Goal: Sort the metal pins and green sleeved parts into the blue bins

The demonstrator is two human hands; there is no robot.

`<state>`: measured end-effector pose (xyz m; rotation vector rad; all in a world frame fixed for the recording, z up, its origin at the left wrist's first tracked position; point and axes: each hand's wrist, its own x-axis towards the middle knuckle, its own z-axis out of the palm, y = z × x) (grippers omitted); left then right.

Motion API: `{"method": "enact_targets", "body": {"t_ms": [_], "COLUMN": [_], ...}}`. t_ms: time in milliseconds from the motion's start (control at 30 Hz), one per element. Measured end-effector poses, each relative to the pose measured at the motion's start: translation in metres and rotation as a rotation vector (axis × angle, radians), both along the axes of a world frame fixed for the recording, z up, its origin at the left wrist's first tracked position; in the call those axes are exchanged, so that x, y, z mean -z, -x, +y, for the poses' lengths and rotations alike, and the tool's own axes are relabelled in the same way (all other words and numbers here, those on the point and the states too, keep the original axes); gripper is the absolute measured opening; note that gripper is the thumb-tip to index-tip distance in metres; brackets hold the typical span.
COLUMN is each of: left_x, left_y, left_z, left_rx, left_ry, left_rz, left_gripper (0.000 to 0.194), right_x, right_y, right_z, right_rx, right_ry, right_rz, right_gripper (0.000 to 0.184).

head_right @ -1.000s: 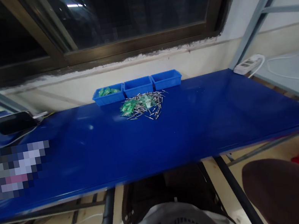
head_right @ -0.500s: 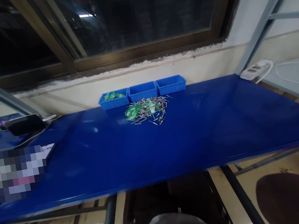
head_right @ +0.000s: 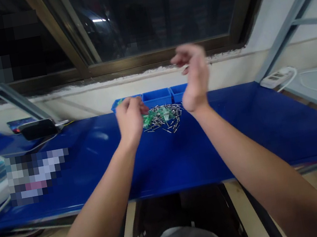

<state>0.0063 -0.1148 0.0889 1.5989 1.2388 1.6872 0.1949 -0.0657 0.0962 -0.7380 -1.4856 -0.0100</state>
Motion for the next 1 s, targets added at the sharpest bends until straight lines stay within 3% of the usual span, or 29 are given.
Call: {"method": "enact_targets", "body": {"t_ms": [67,133,233,333,433,700,1000], "left_x": [0.015,0.034,0.062,0.083,0.093,0.1,0.102], "left_y": [-0.004,-0.002,0.007,0.019,0.028,0.026,0.024], "left_z": [0.05,0.086,0.114,0.122,0.126,0.127,0.124], "left_rx": [-0.063,-0.092,-0.021,0.027,0.013,0.009,0.103], "left_ry": [0.035,0.036,-0.035,-0.069,-0.048,0.03,0.018], "left_rz": [0.119,0.25,0.439,0.6,0.712,0.918,1.001], "left_gripper": [0.024,0.021,0.016,0.02,0.028,0.045,0.043], "right_x": [0.021,0.047,0.08,0.1,0.111,0.12,0.119], "right_y": [0.013,0.022,0.026,0.024,0.025,0.031,0.032], "right_z": [0.018,0.039,0.066,0.078,0.08,0.072,0.072], "right_rx": [-0.02,-0.01,0.107,0.172,0.214,0.249,0.272], "right_ry": [0.016,0.163,0.327,0.402,0.449,0.616,0.67], "right_rz": [0.052,0.01,-0.138,-0.242,-0.301,-0.488,-0.584], "right_gripper": [0.062,0.058,0.033,0.015,0.018,0.026,0.025]}}
